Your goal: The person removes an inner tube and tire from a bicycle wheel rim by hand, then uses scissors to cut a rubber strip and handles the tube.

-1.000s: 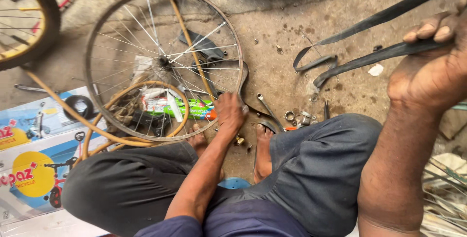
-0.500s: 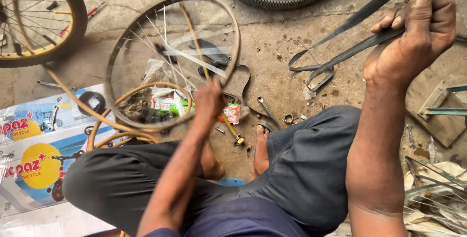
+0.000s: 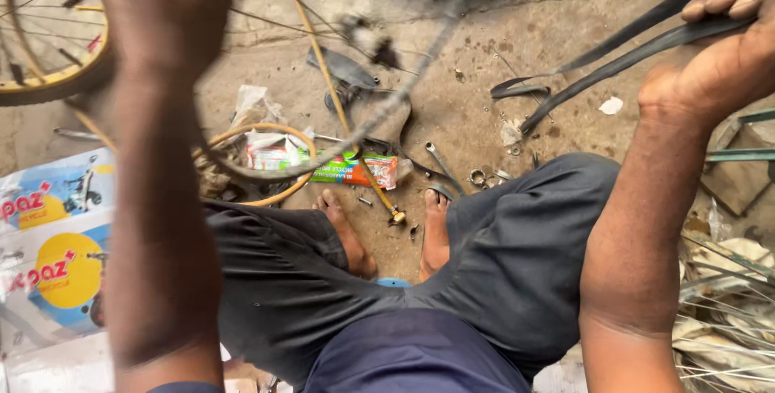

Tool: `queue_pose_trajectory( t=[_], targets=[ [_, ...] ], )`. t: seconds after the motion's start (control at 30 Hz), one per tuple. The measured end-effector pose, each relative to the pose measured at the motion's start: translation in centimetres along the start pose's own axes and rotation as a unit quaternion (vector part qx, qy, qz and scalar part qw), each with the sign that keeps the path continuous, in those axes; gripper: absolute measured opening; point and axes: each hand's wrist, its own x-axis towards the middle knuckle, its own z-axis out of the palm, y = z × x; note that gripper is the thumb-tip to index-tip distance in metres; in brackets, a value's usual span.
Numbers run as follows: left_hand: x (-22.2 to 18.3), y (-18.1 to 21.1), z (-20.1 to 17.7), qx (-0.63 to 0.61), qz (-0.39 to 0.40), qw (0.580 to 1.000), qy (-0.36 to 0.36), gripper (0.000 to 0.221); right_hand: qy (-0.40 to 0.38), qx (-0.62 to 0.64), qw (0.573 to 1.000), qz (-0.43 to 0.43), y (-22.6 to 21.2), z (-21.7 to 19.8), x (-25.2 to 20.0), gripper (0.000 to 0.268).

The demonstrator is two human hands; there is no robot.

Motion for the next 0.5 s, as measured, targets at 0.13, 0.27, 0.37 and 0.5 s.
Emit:
queue_pose_trajectory(
  t=[0.13,0.27,0.37,0.5],
  targets=[
    [-0.9,4.4,4.1,-0.249,-0.04,0.967,-0.029,0.021,0.027,-0.008,1.0,0.001,-0.5,-3.2,-0.7,0.039],
    [-0.1,6.2,4.3,-0.136,0.014,0.989,-0.055,0.019,0.08,-0.063,0.994,0.04,-1.4,-7.3,-1.1,0.036],
    [-0.2,6.8,4.3,-0.145,0.091,0.985,-0.027,0.022,0.049,-0.085,0.989,0.11,-1.9,-7.6,-1.6,0.034],
    [-0.7,6.3,4.7,-0.149,0.117,0.981,-0.047,0.023,-0.059,-0.145,0.974,0.163,-6.4,-3.3,-4.3,0.026]
  ],
)
